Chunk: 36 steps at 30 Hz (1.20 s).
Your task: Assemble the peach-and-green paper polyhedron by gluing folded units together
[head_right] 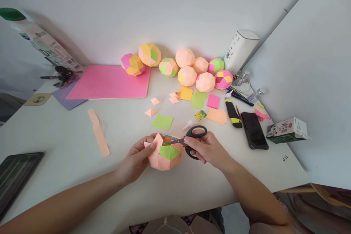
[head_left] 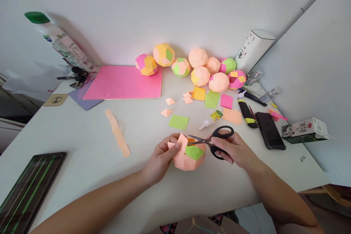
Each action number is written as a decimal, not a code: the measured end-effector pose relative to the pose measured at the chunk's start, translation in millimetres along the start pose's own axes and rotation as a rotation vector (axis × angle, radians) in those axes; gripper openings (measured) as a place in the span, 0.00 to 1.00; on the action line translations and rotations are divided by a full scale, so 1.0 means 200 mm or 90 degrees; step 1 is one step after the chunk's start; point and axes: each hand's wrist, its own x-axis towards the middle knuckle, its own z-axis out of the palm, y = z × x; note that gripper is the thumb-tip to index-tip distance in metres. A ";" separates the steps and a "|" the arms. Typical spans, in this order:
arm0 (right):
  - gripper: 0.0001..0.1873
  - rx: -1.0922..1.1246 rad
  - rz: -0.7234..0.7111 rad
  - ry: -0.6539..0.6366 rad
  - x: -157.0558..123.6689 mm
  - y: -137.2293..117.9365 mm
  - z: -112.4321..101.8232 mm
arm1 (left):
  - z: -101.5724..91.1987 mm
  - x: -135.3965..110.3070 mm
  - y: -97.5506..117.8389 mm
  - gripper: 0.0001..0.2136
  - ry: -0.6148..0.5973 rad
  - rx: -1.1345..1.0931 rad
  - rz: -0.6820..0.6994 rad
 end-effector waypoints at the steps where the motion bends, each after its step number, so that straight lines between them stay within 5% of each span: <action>1: 0.19 0.003 0.002 0.001 0.00 0.00 0.00 | 0.00 0.00 0.00 0.13 -0.001 0.000 0.002; 36: 0.20 0.005 0.006 0.013 0.01 0.02 -0.01 | -0.01 0.00 -0.01 0.13 -0.004 0.005 0.004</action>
